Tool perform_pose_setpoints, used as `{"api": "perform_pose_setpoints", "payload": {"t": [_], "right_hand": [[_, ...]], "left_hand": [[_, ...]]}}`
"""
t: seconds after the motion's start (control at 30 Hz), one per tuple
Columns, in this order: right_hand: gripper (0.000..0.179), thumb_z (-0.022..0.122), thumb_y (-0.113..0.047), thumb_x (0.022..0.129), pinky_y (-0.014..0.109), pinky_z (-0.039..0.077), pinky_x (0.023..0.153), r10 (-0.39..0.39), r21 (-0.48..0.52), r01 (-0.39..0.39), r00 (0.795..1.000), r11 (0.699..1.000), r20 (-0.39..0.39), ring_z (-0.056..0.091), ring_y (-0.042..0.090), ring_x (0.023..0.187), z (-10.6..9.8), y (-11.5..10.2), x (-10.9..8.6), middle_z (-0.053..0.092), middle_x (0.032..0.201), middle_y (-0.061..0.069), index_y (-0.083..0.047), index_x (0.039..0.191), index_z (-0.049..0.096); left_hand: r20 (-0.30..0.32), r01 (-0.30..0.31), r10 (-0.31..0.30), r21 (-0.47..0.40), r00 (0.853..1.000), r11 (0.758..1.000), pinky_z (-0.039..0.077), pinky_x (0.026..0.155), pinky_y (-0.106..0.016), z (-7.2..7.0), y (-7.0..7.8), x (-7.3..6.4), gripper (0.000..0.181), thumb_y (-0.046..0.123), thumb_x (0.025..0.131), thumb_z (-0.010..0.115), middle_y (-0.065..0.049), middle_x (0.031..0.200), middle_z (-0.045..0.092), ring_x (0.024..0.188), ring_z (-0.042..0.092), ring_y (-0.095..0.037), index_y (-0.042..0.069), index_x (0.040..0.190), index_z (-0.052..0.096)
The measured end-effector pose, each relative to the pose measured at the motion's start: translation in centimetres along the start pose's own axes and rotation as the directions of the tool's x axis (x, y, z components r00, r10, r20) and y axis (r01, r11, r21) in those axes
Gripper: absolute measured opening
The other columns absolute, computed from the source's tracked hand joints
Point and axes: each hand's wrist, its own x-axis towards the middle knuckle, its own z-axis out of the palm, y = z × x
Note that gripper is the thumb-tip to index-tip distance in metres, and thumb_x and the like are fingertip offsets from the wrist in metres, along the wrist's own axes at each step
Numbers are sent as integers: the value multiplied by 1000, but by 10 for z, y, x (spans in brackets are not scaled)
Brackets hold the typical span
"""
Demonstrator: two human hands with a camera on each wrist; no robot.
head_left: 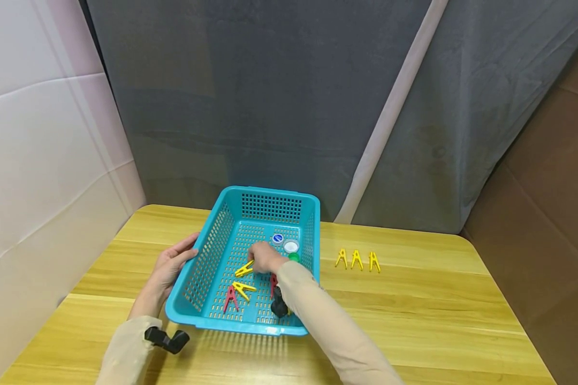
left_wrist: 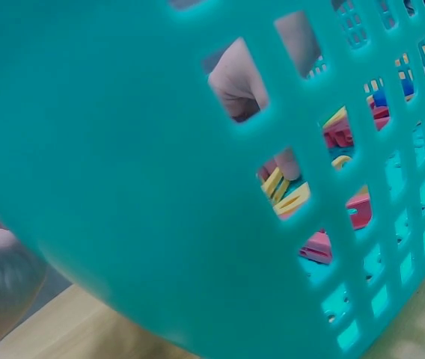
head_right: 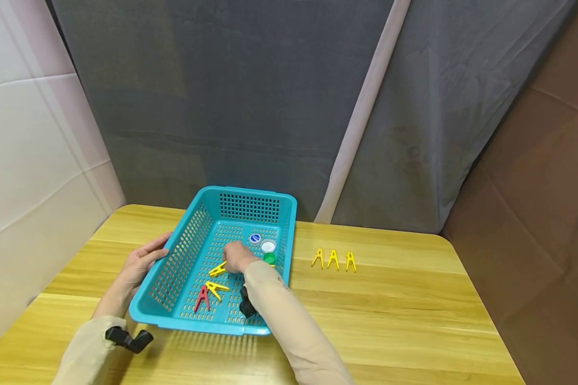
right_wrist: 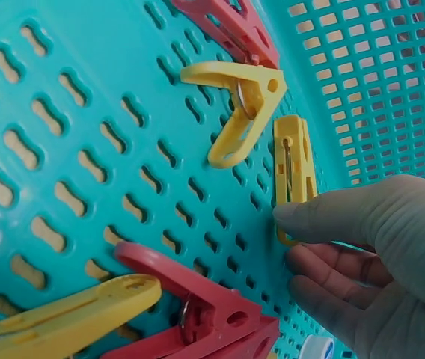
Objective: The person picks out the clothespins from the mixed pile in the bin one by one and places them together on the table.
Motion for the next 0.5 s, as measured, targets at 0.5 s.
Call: {"api": "perform_pose_setpoints", "payload": {"t": [0.5], "right_hand": [[16,78,-6,73,19,44,57,45,54,-38,991,998,-129,49,11,67,-13,-5,-7,61,79,2,-3,84,67]], "left_hand": [[-15,11,-11,13,1000,1000,54,76,-23,1,1,-1,35,-2,91,56,14,105,66,95,64,-6,21,115,67]]}}
